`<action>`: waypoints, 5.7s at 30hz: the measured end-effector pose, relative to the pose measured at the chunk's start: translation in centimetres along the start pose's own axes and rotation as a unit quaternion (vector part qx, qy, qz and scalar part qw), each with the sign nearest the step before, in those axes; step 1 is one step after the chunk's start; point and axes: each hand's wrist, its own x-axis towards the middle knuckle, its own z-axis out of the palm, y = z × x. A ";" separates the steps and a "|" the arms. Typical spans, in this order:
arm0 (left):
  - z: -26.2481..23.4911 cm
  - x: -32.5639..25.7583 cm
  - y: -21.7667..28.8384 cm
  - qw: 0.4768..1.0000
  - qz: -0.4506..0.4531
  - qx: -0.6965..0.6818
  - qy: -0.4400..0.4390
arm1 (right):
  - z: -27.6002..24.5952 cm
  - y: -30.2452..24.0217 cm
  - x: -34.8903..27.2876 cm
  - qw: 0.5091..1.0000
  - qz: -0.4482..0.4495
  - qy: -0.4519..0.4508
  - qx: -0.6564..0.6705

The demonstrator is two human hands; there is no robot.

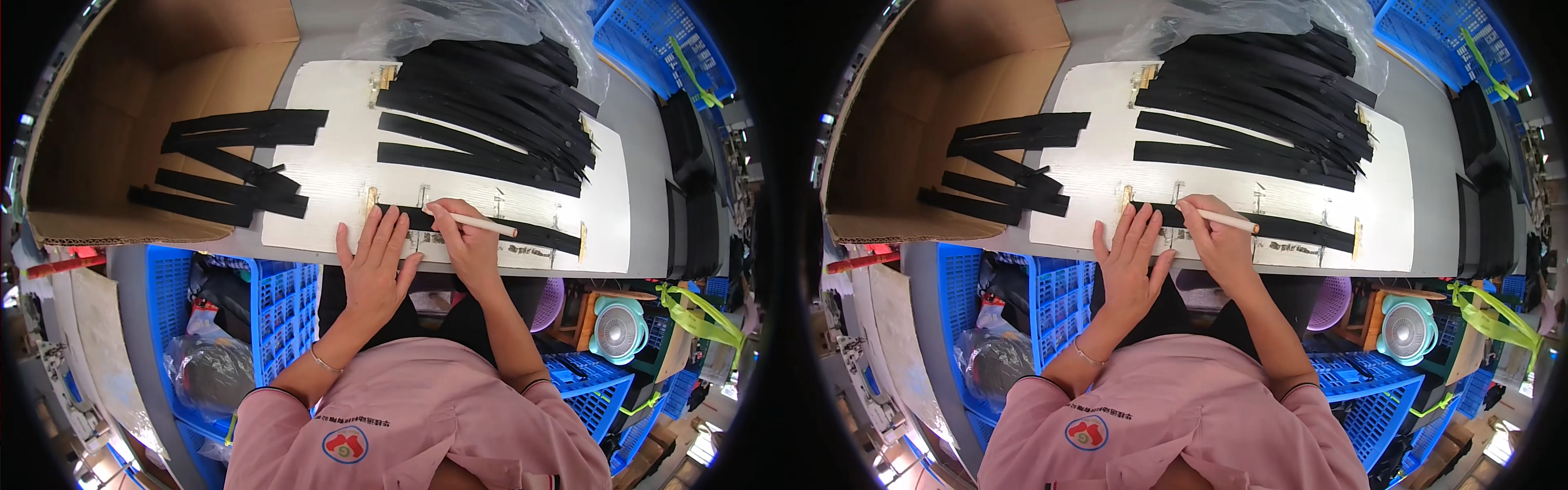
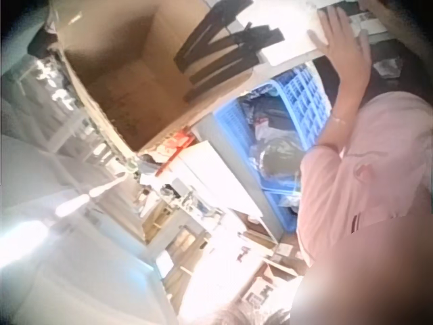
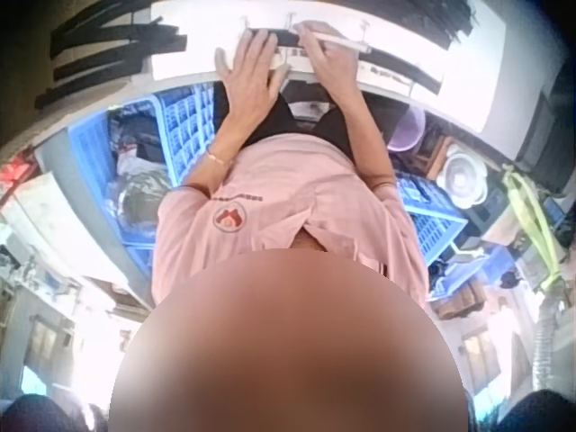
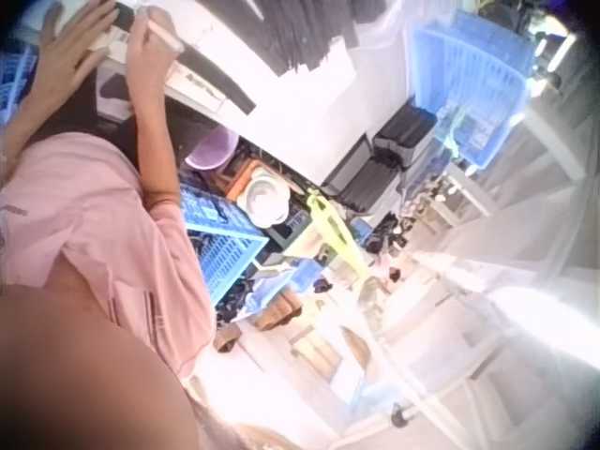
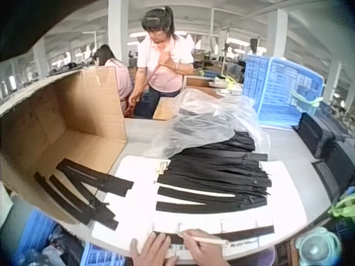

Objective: Marking black straps using a guide template and a marking pen on a workbench.

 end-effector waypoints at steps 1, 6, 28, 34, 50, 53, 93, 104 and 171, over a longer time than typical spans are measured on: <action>-0.1 0.0 0.0 1.000 0.002 -0.001 0.002 | 0.1 -0.1 0.0 1.000 0.000 -0.003 -0.001; 0.0 0.0 0.0 1.000 0.003 -0.009 0.005 | 0.3 -0.3 0.1 1.000 -0.012 0.007 -0.025; 0.3 0.1 0.2 1.000 0.010 0.006 0.005 | -1.2 -0.4 -0.2 0.997 -0.021 -0.060 -0.048; 0.1 0.0 0.1 1.000 0.001 0.009 -0.001 | -6.2 -0.6 -1.5 0.991 -0.032 0.132 0.004; -0.6 0.9 1.8 0.999 -0.021 -0.021 -0.014 | -8.8 2.2 -1.1 0.988 -0.035 0.125 -0.089; 0.1 2.1 3.0 0.997 0.003 -0.080 0.007 | -8.9 2.2 -1.2 0.988 -0.038 0.098 -0.110; 5.1 6.7 6.9 0.979 0.077 -0.189 0.020 | -16.8 2.7 -4.5 0.958 -0.011 0.287 -0.007; 5.3 6.7 7.8 0.987 0.056 -0.152 0.006 | -18.8 4.8 -3.8 0.970 0.049 0.238 0.013; -2.6 11.8 -8.4 0.994 0.016 0.107 0.019 | -18.0 6.4 -5.1 0.951 -0.012 0.309 0.014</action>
